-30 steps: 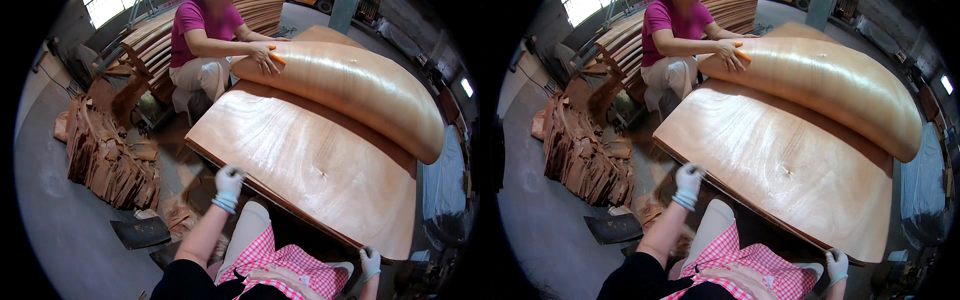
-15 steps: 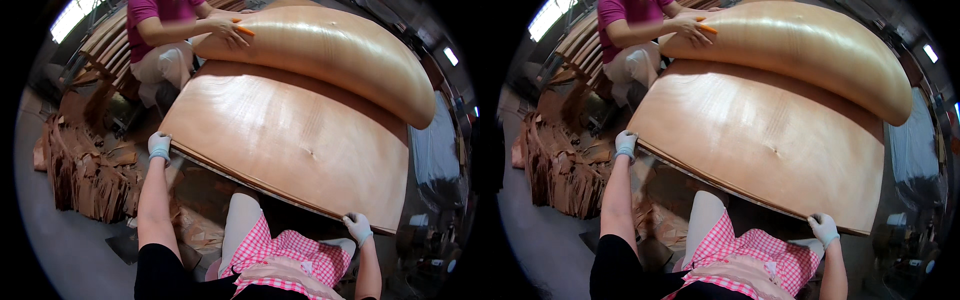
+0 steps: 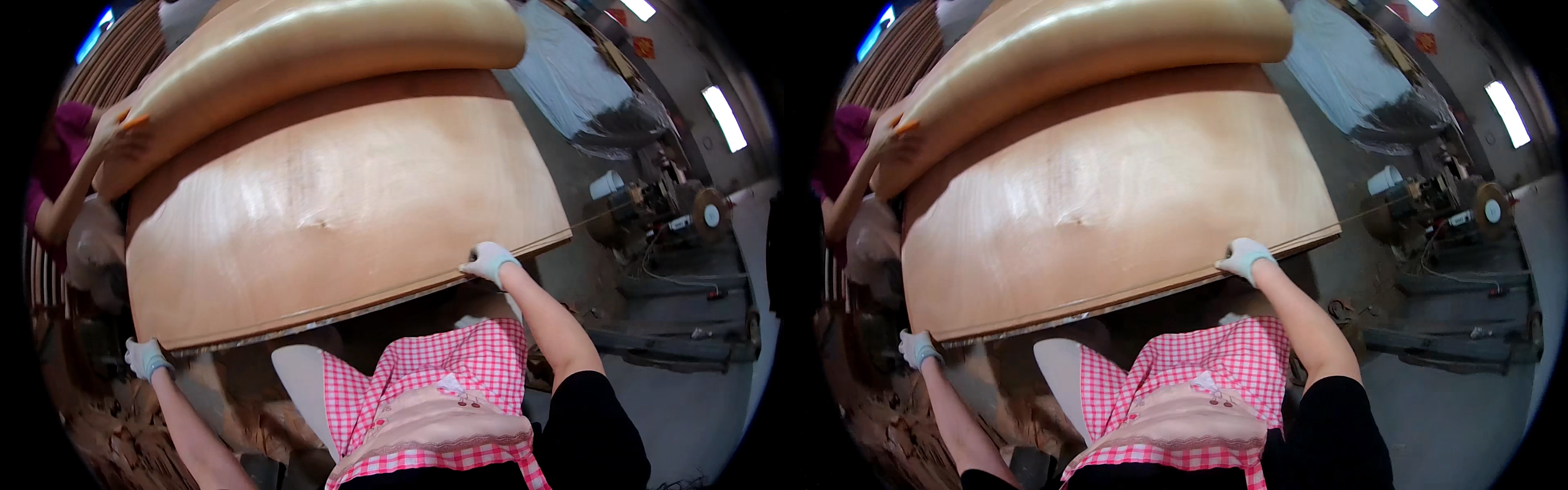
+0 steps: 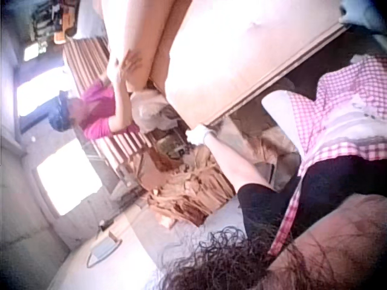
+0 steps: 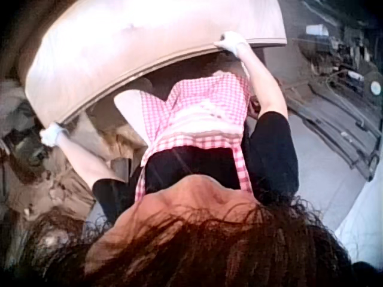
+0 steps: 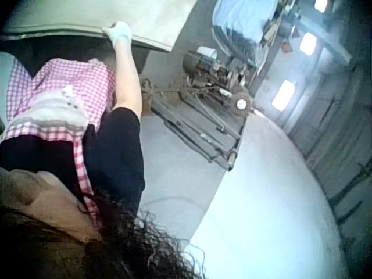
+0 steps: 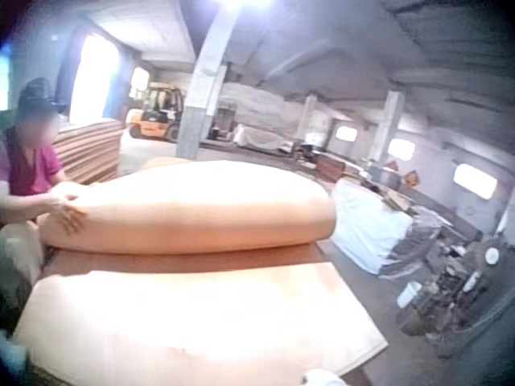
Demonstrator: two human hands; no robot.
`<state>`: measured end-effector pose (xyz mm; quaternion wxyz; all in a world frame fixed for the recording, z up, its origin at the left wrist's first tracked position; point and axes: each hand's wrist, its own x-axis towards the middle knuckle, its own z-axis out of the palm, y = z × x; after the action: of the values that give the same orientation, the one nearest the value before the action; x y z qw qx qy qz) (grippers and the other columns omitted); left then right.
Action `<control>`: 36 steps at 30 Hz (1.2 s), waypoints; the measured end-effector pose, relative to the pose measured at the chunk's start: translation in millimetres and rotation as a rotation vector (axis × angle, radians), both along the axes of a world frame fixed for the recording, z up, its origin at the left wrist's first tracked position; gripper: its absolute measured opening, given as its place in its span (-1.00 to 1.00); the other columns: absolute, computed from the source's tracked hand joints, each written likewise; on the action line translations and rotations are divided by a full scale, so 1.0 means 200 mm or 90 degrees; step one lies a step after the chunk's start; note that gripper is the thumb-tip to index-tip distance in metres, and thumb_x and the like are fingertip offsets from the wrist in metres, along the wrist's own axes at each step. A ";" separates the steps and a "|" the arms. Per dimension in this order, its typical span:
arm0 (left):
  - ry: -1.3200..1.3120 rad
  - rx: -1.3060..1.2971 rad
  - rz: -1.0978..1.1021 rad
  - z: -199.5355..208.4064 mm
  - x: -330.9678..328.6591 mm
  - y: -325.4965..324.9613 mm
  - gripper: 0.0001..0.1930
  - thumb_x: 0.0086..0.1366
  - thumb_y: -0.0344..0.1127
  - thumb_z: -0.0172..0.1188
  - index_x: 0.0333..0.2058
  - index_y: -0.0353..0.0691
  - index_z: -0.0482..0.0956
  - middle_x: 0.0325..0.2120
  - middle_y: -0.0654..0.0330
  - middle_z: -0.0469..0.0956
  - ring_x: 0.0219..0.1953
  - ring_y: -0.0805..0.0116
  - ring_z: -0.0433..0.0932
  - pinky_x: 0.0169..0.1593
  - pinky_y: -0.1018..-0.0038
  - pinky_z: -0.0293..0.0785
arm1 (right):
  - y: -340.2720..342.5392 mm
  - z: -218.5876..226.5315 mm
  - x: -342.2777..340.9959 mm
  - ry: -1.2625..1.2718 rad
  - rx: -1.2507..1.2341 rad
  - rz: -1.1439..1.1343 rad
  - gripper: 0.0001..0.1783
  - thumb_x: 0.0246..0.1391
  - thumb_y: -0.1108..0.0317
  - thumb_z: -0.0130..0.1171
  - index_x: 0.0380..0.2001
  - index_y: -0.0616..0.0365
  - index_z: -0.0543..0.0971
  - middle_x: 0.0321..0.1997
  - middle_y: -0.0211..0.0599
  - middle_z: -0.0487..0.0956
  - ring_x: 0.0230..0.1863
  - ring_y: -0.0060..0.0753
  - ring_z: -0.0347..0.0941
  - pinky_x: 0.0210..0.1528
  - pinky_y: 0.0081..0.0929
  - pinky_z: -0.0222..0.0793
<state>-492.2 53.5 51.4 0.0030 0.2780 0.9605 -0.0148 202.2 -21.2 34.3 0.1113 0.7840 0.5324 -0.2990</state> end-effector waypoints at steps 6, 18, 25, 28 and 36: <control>-0.028 0.036 -0.562 -0.20 1.25 -0.02 -0.16 0.18 0.00 0.15 0.25 -0.53 0.12 0.29 -0.26 0.10 0.38 -0.13 -0.01 0.44 0.17 -0.19 | 0.02 -0.04 -0.02 0.011 0.005 0.051 -0.42 -0.15 -0.11 0.23 -0.28 0.23 0.64 -0.19 0.10 0.61 -0.11 0.06 0.55 -0.03 -0.16 0.44; -0.267 0.007 -0.798 -0.20 2.38 -0.24 0.10 -0.04 0.08 0.37 0.35 -0.33 -0.04 0.35 -0.21 -0.05 0.42 -0.07 -0.15 0.42 0.09 -0.28 | -0.11 0.02 0.45 0.117 0.067 -0.012 -0.61 0.04 0.11 0.03 -0.18 0.09 0.64 -0.10 0.01 0.60 -0.05 0.01 0.55 0.00 -0.17 0.44; -0.253 -0.027 -0.776 -0.21 2.37 -0.25 0.11 -0.06 0.05 0.39 0.37 -0.25 -0.03 0.38 -0.16 -0.10 0.43 -0.05 -0.18 0.42 0.10 -0.29 | -0.28 0.13 1.52 -0.119 0.097 -0.093 -0.71 0.07 0.21 0.13 -0.15 0.03 0.62 -0.10 -0.09 0.61 -0.04 0.00 0.52 0.00 -0.14 0.42; -0.253 -0.035 -0.770 -0.21 2.37 -0.24 0.11 -0.07 0.09 0.39 0.36 -0.23 -0.01 0.38 -0.14 -0.10 0.43 -0.04 -0.19 0.42 0.11 -0.29 | -0.28 0.03 1.61 -0.102 0.076 -0.218 -0.67 0.05 0.21 0.15 -0.11 0.05 0.61 -0.02 -0.10 0.58 0.00 0.03 0.49 0.05 -0.17 0.41; -0.281 0.001 -0.770 -0.22 2.38 -0.27 0.10 -0.10 0.12 0.39 0.34 -0.28 0.05 0.37 -0.16 -0.07 0.43 -0.04 -0.16 0.42 0.12 -0.28 | -0.43 -0.17 1.49 -0.106 0.431 -0.605 -0.55 0.09 0.20 0.14 -0.05 0.34 0.52 0.01 0.16 0.53 0.10 0.14 0.42 0.10 -0.18 0.35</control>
<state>-15.7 0.1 7.2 0.1913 0.7672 0.6106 0.0441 500.3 -108.0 0.3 -0.2502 0.9493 0.1781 -0.0669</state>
